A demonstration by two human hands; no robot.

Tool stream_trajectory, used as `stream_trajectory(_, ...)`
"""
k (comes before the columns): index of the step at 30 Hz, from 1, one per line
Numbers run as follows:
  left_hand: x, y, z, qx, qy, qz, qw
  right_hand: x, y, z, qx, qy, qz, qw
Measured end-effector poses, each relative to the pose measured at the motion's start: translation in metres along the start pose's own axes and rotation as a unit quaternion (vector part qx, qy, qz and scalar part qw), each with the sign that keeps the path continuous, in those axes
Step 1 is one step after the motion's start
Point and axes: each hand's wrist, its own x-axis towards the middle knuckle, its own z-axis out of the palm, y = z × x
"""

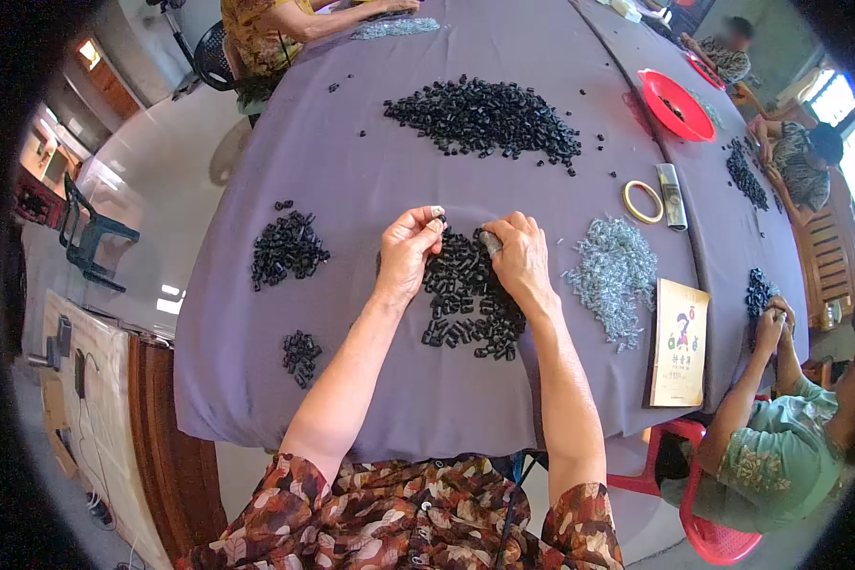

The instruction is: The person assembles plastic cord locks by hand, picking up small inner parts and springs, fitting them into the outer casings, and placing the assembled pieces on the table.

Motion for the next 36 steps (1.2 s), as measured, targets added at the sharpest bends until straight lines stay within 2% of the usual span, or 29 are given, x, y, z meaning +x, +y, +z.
stream_trajectory(20,0.001,-0.002,-0.003,-0.005,-0.017,0.002,1.000,-0.004,0.003,-0.004,0.052,0.014,-0.016,0.998)
stream_trajectory(28,0.000,-0.001,0.000,0.001,-0.005,0.002,1.000,-0.005,0.002,-0.005,0.067,-0.004,0.021,0.998)
stream_trajectory(31,0.000,-0.001,-0.002,-0.007,-0.010,-0.002,1.000,-0.006,-0.003,-0.004,0.050,0.053,0.002,0.997)
stream_trajectory(36,0.000,-0.001,-0.001,-0.011,-0.011,-0.002,1.000,-0.006,-0.006,-0.004,0.052,0.032,0.004,0.998)
